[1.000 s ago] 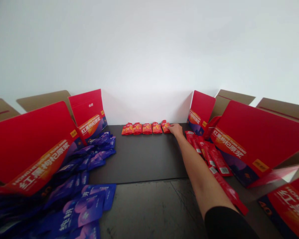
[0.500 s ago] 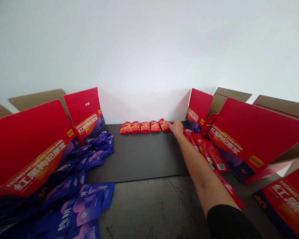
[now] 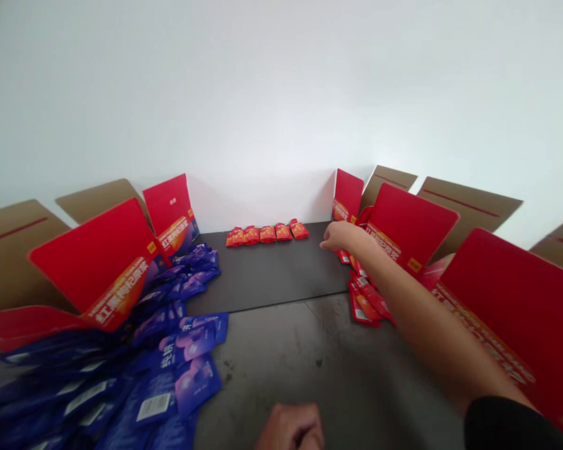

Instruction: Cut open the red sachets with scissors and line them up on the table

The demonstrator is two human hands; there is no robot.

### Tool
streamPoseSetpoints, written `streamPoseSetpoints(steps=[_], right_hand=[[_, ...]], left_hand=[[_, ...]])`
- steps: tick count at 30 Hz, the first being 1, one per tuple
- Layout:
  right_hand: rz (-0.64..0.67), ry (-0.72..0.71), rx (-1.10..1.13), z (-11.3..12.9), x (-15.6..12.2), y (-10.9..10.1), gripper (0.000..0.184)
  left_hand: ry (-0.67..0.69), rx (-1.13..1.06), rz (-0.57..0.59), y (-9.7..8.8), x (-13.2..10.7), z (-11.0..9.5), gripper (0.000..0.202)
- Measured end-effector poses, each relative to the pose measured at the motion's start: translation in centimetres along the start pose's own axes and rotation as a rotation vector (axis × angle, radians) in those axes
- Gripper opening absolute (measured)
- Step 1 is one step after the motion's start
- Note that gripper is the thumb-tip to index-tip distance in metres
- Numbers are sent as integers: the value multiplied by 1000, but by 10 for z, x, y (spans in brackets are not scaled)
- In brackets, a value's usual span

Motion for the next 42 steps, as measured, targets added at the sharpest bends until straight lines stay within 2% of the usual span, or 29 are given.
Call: streamPoseSetpoints(steps=[3, 6, 9, 13, 19, 28, 31, 37, 39, 42], right_hand=[[92, 0, -88, -19, -68, 3, 27], [148, 37, -163, -29, -125, 17, 32], [131, 104, -162, -33, -162, 32, 39], [85, 166, -141, -38, -189, 49, 44], [31, 164, -79, -56, -204, 61, 50], [-48, 140, 8, -69, -207, 74, 65], [-67, 149, 36, -70, -207, 76, 62], [-105, 144, 98, -72, -208, 72, 37], [-116, 140, 117, -72, -208, 72, 36], [-126, 133, 137, -71, -209, 73, 44]], left_hand=[[111, -92, -78, 0, -3, -4, 22], [214, -145, -98, 0, -9, -5, 24], [275, -124, -95, 0, -11, -5, 26], [306, -71, -97, 0, -11, -6, 26], [316, 3, -90, 0, -12, -10, 27], [306, 15, -84, 0, -13, -11, 29], [309, 16, -84, -1, -13, -12, 28], [303, 24, -82, 0, -13, -10, 28], [300, 30, -88, 1, -13, -8, 28], [304, 36, -99, 1, -12, -8, 27]])
Point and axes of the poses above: each hand's wrist, its own x-axis towards the middle knuckle, its own y-axis out of the palm, z = x × y, the point moved 2 cm from there along x, towards the middle knuckle, and after that the axes turned 2 degrees about -z, right-handed, at the moved point
